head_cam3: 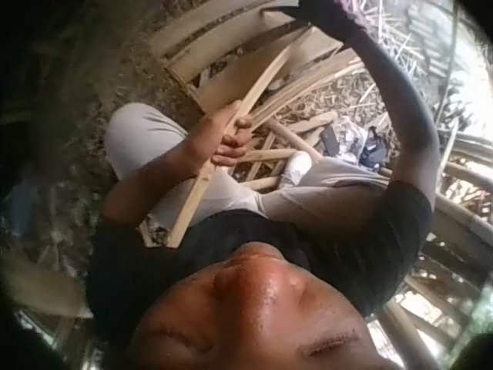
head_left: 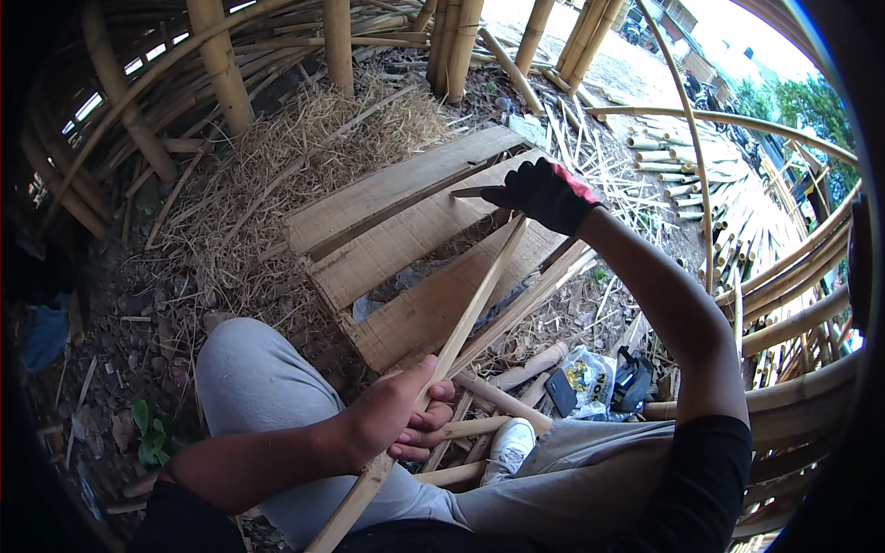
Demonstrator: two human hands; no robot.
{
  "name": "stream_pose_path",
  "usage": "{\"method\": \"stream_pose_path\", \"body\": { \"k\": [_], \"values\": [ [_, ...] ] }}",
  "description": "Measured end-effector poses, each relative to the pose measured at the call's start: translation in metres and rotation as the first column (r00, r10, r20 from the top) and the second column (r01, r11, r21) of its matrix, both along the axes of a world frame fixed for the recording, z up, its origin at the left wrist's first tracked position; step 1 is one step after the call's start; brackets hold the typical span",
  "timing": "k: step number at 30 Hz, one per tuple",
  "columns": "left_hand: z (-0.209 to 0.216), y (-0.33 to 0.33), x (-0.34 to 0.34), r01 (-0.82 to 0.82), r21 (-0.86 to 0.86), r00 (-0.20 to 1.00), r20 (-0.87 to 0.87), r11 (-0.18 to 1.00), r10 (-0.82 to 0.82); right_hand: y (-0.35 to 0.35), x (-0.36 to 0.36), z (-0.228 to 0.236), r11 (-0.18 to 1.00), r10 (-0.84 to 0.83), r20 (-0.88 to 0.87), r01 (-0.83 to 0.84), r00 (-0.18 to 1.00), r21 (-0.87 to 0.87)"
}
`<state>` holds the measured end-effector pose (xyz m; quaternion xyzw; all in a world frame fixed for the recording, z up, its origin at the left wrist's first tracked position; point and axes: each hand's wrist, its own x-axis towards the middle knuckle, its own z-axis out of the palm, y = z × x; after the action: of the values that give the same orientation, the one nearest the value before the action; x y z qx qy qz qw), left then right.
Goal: Shaving a thin strip of wood using a small knife.
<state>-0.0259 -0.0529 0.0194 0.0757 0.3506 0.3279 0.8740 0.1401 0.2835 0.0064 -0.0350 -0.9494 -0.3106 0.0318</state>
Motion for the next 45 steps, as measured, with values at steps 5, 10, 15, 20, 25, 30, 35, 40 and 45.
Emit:
{"method": "stream_pose_path", "body": {
  "k": [5,10,15,20,25,30,35,40,45],
  "values": [
    [0.0,0.003,0.003,0.023,0.017,1.0,0.02,1.0,-0.023,0.068,0.04,-0.015,0.675,-0.688,-0.204,0.718,0.696,0.169],
    [0.006,0.003,-0.01,-0.05,0.02,0.997,0.061,0.999,0.049,0.019,0.036,0.016,0.902,-0.416,-0.258,0.432,0.872,0.002],
    [0.022,0.007,-0.023,-0.104,0.034,0.99,0.098,0.994,0.1,0.025,0.066,0.028,0.725,-0.685,-0.389,0.629,0.616,-0.282],
    [0.026,0.007,-0.028,-0.134,0.037,0.989,0.063,0.99,0.132,0.003,0.061,0.054,0.438,-0.783,0.158,0.714,0.601,-0.546],
    [0.025,0.007,-0.029,-0.151,0.062,0.986,0.077,0.987,0.146,-0.009,0.039,0.048,0.587,-0.4,0.302,0.495,0.865,-0.641],
    [0.023,0.008,-0.028,-0.133,0.057,0.99,0.049,0.99,0.13,-0.02,0.013,0.032,0.706,-0.423,0.212,0.467,0.881,-0.532],
    [0.02,0.007,-0.03,-0.126,0.062,0.989,0.079,0.99,0.121,0.01,0.02,0.013,0.604,-0.776,-0.144,0.79,0.614,0.107],
    [0.022,0.007,-0.029,-0.133,0.069,0.99,0.048,0.989,0.13,0.031,0.037,0.027,0.718,-0.672,-0.32,0.694,0.668,-0.06],
    [0.02,0.007,-0.034,-0.145,0.06,0.987,0.072,0.988,0.141,0.036,0.034,0.005,0.915,-0.403,-0.158,0.403,0.901,-0.036]
  ]
}}
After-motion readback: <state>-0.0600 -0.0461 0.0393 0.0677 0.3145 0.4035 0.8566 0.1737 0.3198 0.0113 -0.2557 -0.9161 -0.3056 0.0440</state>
